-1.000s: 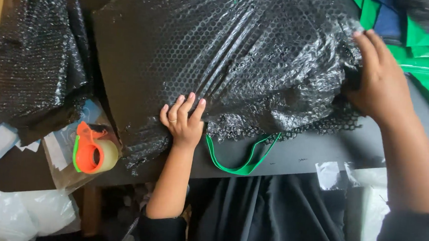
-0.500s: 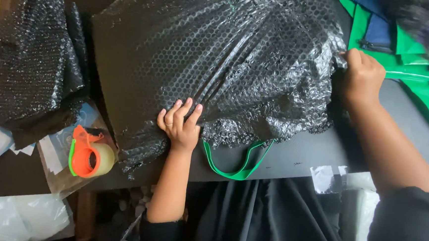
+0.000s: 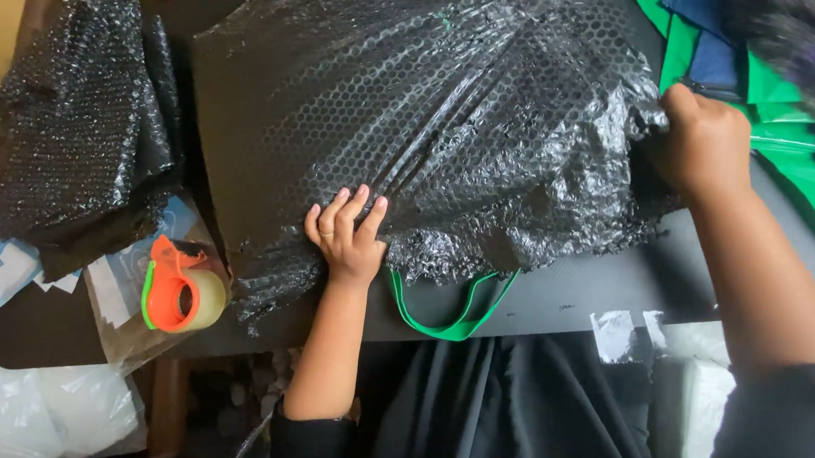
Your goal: Wrapping a flat object in black bubble wrap and securing it with adhesive tape using a dispenser.
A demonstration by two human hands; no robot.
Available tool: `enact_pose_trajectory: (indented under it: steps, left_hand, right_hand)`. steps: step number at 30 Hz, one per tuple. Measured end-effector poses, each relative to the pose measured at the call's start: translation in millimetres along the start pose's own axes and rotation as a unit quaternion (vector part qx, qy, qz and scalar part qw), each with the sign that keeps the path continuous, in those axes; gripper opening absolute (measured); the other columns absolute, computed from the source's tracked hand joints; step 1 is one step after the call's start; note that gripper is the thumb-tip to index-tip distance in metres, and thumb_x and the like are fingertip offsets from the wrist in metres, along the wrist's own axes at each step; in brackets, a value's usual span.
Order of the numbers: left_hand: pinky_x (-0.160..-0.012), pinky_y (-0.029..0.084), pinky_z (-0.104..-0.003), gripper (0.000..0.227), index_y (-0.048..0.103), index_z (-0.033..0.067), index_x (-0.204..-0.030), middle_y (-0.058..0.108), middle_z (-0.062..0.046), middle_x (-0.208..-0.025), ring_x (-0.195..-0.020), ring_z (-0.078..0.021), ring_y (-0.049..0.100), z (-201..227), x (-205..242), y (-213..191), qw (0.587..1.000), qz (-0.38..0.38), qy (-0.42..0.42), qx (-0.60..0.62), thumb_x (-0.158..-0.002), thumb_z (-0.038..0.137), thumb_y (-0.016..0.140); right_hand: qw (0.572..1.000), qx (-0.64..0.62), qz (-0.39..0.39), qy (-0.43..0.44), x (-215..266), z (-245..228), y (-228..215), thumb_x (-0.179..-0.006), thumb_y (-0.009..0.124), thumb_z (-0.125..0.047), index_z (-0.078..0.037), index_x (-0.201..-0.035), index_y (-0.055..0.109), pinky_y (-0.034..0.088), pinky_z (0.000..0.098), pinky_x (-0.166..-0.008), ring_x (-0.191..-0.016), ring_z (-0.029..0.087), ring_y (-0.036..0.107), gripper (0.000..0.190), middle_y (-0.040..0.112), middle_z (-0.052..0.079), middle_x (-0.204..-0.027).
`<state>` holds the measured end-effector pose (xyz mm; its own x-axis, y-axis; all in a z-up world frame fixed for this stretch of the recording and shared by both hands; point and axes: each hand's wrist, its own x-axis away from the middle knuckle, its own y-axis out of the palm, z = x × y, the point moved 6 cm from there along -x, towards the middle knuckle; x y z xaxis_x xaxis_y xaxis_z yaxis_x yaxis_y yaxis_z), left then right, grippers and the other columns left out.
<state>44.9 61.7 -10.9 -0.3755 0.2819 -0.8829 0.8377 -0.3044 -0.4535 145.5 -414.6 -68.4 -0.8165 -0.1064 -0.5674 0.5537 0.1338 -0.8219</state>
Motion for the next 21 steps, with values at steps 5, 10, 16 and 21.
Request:
enact_pose_trajectory:
  steps: [5,10,16,21]
  left_hand:
    - [-0.111,0.032,-0.052,0.029,0.071,0.0249,-0.113,0.071,-0.004,-0.123,-0.121,-0.0249,0.060,-0.6,-1.0,-1.8,1.000,-0.006,-0.005,0.016,-0.102,0.009,0.050]
    - [-0.112,0.031,-0.052,0.041,0.071,0.0233,-0.116,0.070,-0.005,-0.125,-0.122,-0.0253,0.059,-0.5,-1.8,-1.2,1.000,-0.013,-0.007,0.018,-0.103,0.032,0.033]
    - [-0.112,0.031,-0.054,0.037,0.070,0.0233,-0.119,0.069,-0.005,-0.128,-0.124,-0.0261,0.058,-0.5,0.5,0.3,0.999,-0.022,-0.011,0.021,-0.104,0.023,0.037]
    - [-0.112,0.033,-0.059,0.034,0.069,0.0227,-0.121,0.066,-0.005,-0.132,-0.127,-0.0287,0.059,9.4,-19.1,-11.0,0.999,-0.042,-0.019,0.012,-0.099,0.003,0.052]
  right_hand:
    - [0.997,-0.059,-0.056,-0.001,9.2,-18.5,-38.0,-0.069,0.080,-0.011,-0.017,-0.133,0.072,0.054,0.0472,-0.066,-0.090,0.040,0.071,0.064,0.074,0.015,-0.102]
    - [0.968,-0.169,-0.185,0.022,-4.1,-57.1,-112.2,-0.063,0.088,-0.021,-0.011,-0.153,0.053,0.049,0.0514,-0.092,-0.120,0.040,0.060,0.097,0.058,0.016,-0.141]
    - [0.961,-0.233,-0.106,-0.108,7.6,-95.8,-183.5,-0.073,0.082,-0.030,-0.002,-0.150,0.051,0.031,0.0611,-0.126,-0.150,0.050,0.043,0.087,0.050,0.030,-0.156]
    - [0.908,-0.358,-0.112,-0.187,18.6,-167.8,-207.9,-0.085,0.074,-0.027,-0.009,-0.122,0.069,0.053,0.0480,-0.102,-0.117,0.032,0.068,0.041,0.071,0.013,-0.126]
